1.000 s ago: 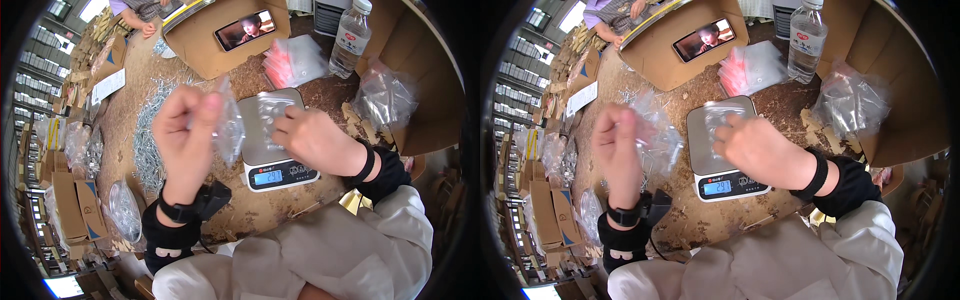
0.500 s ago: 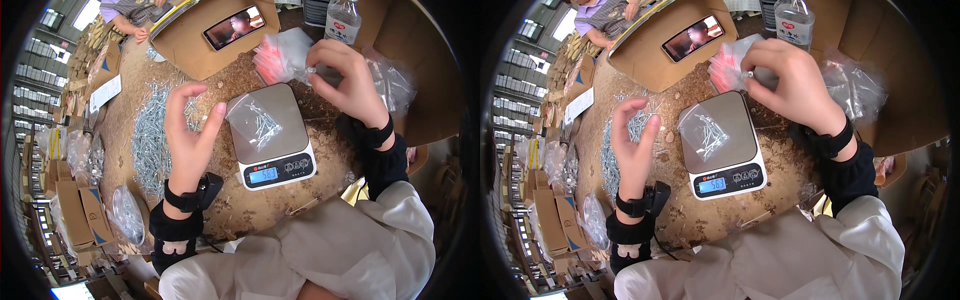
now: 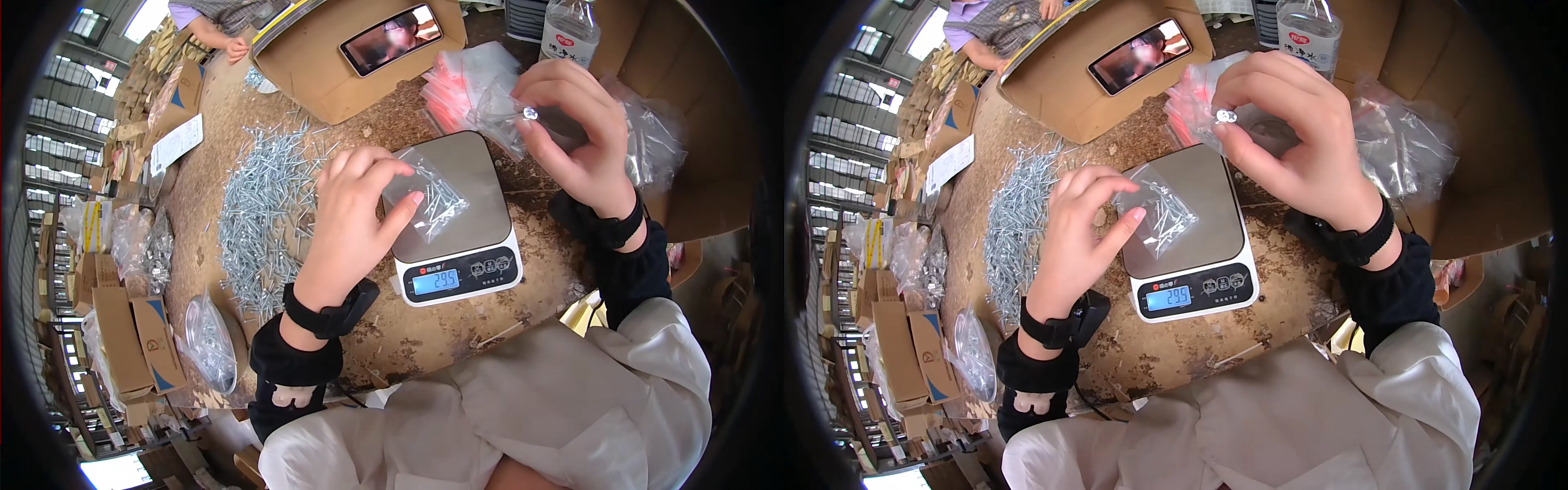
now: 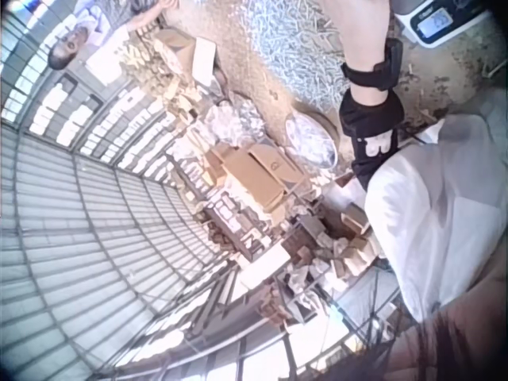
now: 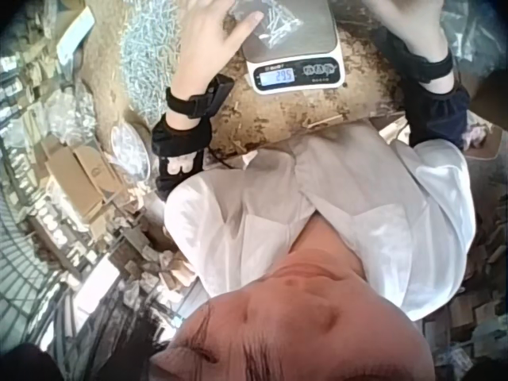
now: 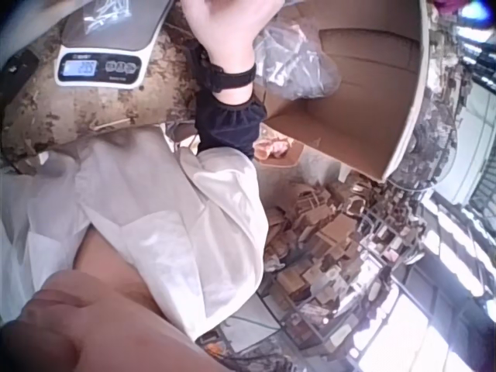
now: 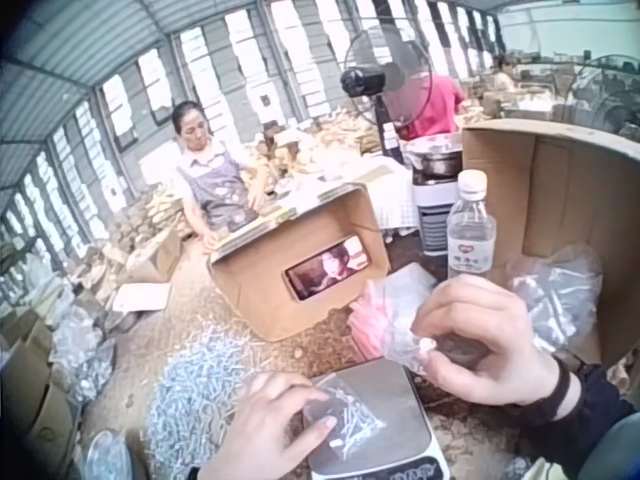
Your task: The person weighs small metal nails on a digital scale, placing them into clear plastic bags. They repeatedly pick up nails from a pile on the table, place them on the scale, and then transfer them into bags. The person also handles a smartphone propped up on a cardboard box, which displays a video.
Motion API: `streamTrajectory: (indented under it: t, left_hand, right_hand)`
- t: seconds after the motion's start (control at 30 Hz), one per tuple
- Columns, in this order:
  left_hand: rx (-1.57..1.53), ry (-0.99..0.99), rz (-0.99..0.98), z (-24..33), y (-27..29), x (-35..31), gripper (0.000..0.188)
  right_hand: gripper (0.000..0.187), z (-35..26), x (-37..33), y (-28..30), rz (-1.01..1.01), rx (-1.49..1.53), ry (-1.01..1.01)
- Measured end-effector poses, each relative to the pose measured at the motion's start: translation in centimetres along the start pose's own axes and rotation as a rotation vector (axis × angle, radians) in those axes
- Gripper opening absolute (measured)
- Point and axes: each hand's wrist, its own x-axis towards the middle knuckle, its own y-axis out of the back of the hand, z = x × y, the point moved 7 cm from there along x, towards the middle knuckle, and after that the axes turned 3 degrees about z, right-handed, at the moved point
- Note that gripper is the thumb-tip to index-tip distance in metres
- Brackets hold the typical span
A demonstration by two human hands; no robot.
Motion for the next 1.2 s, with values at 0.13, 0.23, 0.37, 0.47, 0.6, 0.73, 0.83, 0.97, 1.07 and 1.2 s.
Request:
streamTrajectory:
  t: [0.13, 0.23, 0.37, 0.47, 0.6, 0.73, 0.83, 0.97, 1.07, 1.2]
  left_hand:
    - [0.002, -0.041, -0.06, 0.5, -0.6, 0.0, 0.028]
    - [-0.005, -0.088, -0.108, 1.0, -1.1, -0.2, 0.037]
    - [-0.009, -0.032, -0.205, 1.0, -2.5, -1.5, 0.048]
    - [-0.066, -0.077, -0.227, 3.0, -2.7, -2.6, 0.037]
    - [-0.001, -0.273, 0.017, 6.4, -2.1, -3.3, 0.028]
    - [-0.147, -0.223, 0.377, 6.7, 1.1, -4.1, 0.025]
    - [-0.354, -0.142, 0.386, 5.9, 0.5, -5.4, 0.022]
    - [-0.313, -0.07, 0.43, 5.0, 2.8, -8.4, 0.023]
    - [-0.186, -0.016, 0.541, 3.7, 9.2, -12.2, 0.027]
    - [0.362, 0.289, 0.71, -0.8, 20.5, -18.6, 0.023]
  right_hand:
    - [0.018, -0.4, 0.0, 0.1, 0.002, -0.006, 0.026]
    - [0.019, -0.6, -0.1, 0.0, 0.007, 0.012, 0.044]
    - [0.019, -1.9, -0.2, -1.2, 0.0, 0.081, 0.068]
    - [0.022, -3.3, -1.0, -3.4, -0.137, 0.084, 0.036]
    - [0.02, -4.6, -1.7, -4.5, -0.219, 0.099, 0.007]
    - [0.019, -5.8, -2.1, -4.5, -0.265, 0.248, -0.026]
    - [0.019, -6.1, -3.0, -4.7, -0.305, 0.362, -0.031]
    - [0.032, -5.6, -3.6, -4.7, -0.263, 0.374, -0.161]
    - [0.031, -2.1, -4.5, -4.1, -0.195, 0.381, -0.242]
    - [0.019, -0.7, -5.3, -4.8, -0.194, 0.4, -0.341]
